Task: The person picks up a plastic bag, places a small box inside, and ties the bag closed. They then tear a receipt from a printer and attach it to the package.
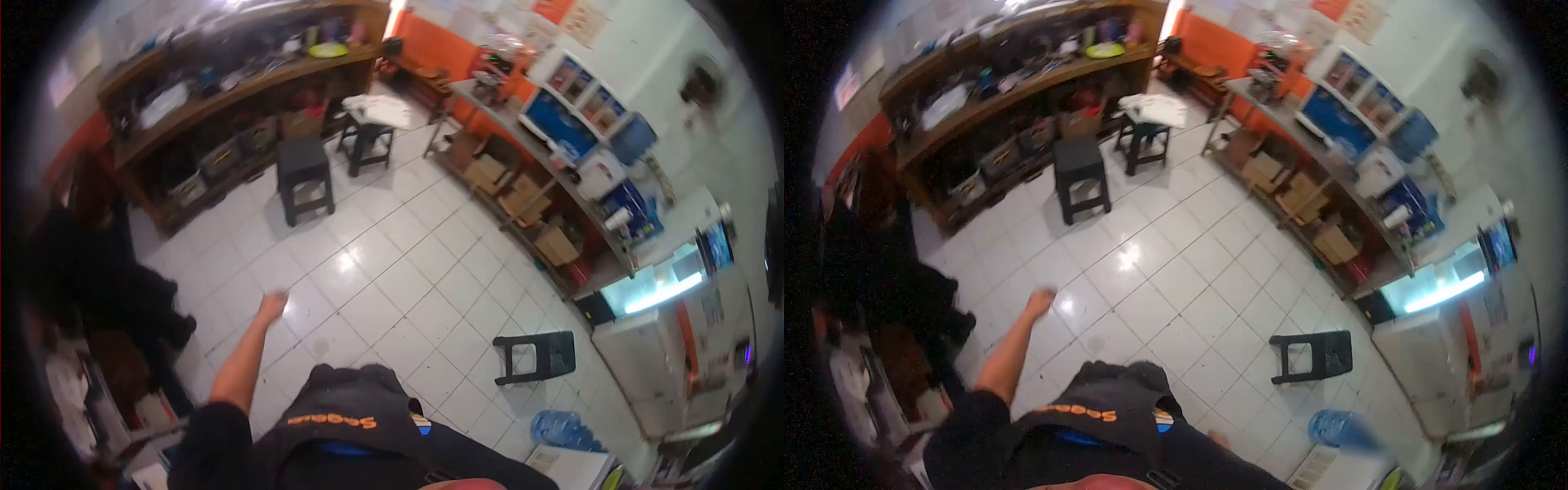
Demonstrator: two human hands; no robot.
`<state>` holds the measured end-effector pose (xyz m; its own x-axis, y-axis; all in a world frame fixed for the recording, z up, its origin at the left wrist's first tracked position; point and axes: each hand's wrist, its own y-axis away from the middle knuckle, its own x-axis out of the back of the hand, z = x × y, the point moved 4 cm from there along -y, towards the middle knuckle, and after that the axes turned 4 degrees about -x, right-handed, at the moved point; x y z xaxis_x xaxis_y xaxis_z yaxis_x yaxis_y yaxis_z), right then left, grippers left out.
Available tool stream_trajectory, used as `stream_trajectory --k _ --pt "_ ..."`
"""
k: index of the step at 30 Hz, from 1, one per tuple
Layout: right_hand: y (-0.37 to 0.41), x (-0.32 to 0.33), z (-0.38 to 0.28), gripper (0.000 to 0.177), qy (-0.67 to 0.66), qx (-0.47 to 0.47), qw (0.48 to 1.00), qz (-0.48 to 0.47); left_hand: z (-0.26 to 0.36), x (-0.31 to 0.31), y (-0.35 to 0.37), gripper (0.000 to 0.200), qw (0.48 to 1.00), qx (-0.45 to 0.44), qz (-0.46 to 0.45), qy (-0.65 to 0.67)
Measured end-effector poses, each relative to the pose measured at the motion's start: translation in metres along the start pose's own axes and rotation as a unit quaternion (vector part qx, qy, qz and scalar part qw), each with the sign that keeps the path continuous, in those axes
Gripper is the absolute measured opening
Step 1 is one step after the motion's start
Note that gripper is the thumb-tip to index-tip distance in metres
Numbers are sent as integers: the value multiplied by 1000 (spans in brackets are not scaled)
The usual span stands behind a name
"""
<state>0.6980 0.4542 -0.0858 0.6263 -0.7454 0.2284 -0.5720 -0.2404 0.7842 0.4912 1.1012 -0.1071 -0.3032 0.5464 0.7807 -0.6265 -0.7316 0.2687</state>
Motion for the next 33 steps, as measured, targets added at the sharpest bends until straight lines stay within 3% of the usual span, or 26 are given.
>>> stream_trajectory --k 2,3,4,5,6,7,8,9,10,11,12,15,16,21,33 --pt "-44 -24 -42 25 8 -43 999 -17 73 67 -70 33 981 -156 49 107" --pt "-70 -38 -70 25 19 -55 998 -30 127 114 -85 30 981 -165 33 94" --pt "-95 -54 -98 25 33 -62 997 -45 158 129 -132 27 955 -258 103 103" --pt "-121 -71 -133 24 53 -59 995 -63 216 176 -124 28 960 -255 17 119" --pt "-150 -91 -170 24 72 -54 993 -82 259 207 -140 29 949 -304 -12 87" --pt "-173 -109 -206 24 91 -48 990 -95 299 219 -171 30 906 -420 42 27" --pt "-192 -129 -242 24 110 -39 987 -107 346 251 -163 29 886 -461 23 -33" --pt "-208 -146 -278 23 130 -32 984 -116 394 283 -149 25 850 -508 7 -138" --pt "-227 -161 -313 23 149 -19 981 -125 437 287 -159 22 751 -615 35 -239" --pt "-244 -178 -351 23 170 -5 976 -134 474 297 -164 22 700 -630 44 -333" --pt "-255 -195 -385 23 192 8 971 -140 503 311 -146 21 578 -701 68 -412" --pt "-281 -258 -481 22 233 47 956 -170 573 352 -108 29 460 -770 23 -440" --pt "-288 -278 -509 22 241 57 952 -178 590 358 -98 29 451 -784 7 -427" --pt "-308 -365 -600 21 296 81 929 -205 584 375 -88 29 564 -792 -50 -230" --pt "-347 -530 -631 18 308 -23 927 -213 475 456 -185 28 585 -796 -125 -96"
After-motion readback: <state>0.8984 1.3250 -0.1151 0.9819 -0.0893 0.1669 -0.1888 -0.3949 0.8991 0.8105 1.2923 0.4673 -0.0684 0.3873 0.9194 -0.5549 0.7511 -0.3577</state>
